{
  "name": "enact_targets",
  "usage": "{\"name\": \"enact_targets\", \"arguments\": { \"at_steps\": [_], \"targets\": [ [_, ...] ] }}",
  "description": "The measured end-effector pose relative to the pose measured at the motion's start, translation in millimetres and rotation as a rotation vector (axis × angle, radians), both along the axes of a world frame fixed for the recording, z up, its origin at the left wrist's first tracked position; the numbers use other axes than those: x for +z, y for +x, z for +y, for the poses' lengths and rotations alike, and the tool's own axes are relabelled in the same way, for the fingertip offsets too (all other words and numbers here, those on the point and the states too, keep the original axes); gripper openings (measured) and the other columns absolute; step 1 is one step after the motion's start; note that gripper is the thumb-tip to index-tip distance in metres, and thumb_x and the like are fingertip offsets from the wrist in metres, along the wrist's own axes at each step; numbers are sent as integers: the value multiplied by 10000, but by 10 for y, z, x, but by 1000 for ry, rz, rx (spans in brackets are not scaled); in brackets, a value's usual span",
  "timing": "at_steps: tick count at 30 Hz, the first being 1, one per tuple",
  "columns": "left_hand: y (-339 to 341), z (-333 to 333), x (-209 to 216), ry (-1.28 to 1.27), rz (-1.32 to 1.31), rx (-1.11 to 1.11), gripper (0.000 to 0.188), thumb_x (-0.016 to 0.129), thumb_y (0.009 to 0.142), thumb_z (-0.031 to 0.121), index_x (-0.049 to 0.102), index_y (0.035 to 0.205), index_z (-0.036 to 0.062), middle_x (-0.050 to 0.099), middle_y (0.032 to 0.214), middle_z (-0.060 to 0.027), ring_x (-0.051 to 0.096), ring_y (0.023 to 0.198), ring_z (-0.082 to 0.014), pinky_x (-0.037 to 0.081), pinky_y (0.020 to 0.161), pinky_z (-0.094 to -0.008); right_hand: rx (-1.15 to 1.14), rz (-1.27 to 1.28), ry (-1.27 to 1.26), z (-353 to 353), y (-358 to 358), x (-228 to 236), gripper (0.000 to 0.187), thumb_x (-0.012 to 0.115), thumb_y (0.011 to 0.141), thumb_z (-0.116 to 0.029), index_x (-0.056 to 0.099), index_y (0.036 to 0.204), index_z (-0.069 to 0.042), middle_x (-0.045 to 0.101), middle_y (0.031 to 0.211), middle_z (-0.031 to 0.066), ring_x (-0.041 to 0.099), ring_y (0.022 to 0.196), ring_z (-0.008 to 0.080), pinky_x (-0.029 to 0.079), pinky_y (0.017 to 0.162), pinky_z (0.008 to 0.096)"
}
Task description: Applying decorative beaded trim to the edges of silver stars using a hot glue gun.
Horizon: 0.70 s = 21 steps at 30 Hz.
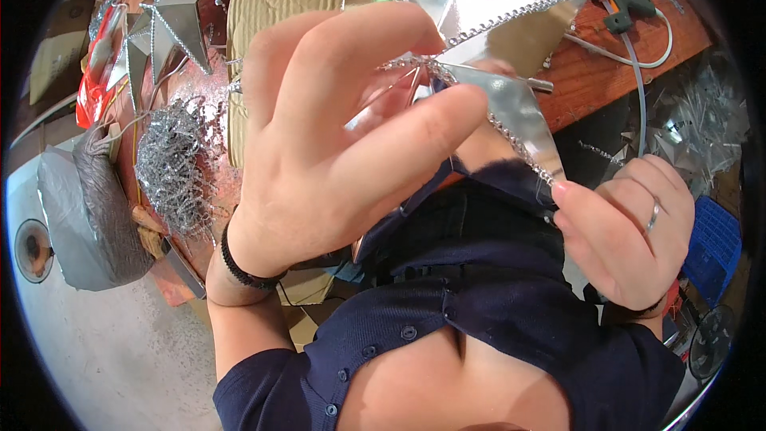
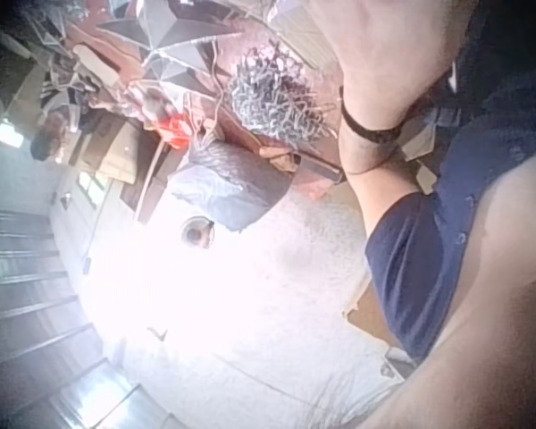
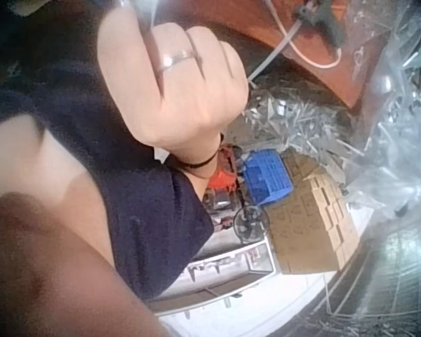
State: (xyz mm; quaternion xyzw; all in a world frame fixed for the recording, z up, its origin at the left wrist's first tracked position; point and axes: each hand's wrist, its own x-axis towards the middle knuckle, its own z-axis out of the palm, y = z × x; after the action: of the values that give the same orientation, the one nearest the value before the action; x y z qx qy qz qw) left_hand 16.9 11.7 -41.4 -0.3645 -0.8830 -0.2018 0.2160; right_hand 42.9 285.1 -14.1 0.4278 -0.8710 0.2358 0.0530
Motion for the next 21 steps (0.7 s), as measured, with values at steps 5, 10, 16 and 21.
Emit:
{"name": "enact_targets", "arguments": {
  "at_steps": [5, 10, 16, 21],
  "targets": [
    [28, -29, -29, 62, -45, 4, 470, 849, 761, 156, 663, 1186, 85, 600, 1149, -106, 588, 968, -232, 486, 826, -341, 34, -130, -89, 57, 79, -21, 408, 761, 604, -34, 696, 1006, -36, 574, 698, 53, 524, 555, 236, 383, 513, 352],
    [-70, -147, -172, 167, -46, -70, 562, 820, 828, 274, 545, 1248, 22, 635, 1192, -161, 631, 1039, -262, 512, 888, -355, 10, -262, -291, 124, 143, -148, 353, 756, 634, -27, 727, 985, -47, 598, 683, 14, 569, 539, 166, 441, 491, 283],
    [-99, -178, -149, 130, 8, -110, 350, 701, 923, 235, 611, 1185, 22, 685, 1133, -187, 671, 1036, -306, 516, 914, -372, -181, -604, -485, 387, 392, -235, 302, 723, 810, 40, 648, 1102, 19, 635, 750, 45, 570, 564, 92, 430, 539, 225],
    [-88, -152, -173, 80, 96, -133, 269, 644, 951, 223, 680, 1131, 27, 700, 1085, -185, 686, 994, -325, 534, 891, -391, -161, -924, -612, 473, 450, -377, 423, 683, 826, 65, 533, 1222, 48, 589, 788, 40, 488, 579, 58, 350, 562, 209]
  ]
}}
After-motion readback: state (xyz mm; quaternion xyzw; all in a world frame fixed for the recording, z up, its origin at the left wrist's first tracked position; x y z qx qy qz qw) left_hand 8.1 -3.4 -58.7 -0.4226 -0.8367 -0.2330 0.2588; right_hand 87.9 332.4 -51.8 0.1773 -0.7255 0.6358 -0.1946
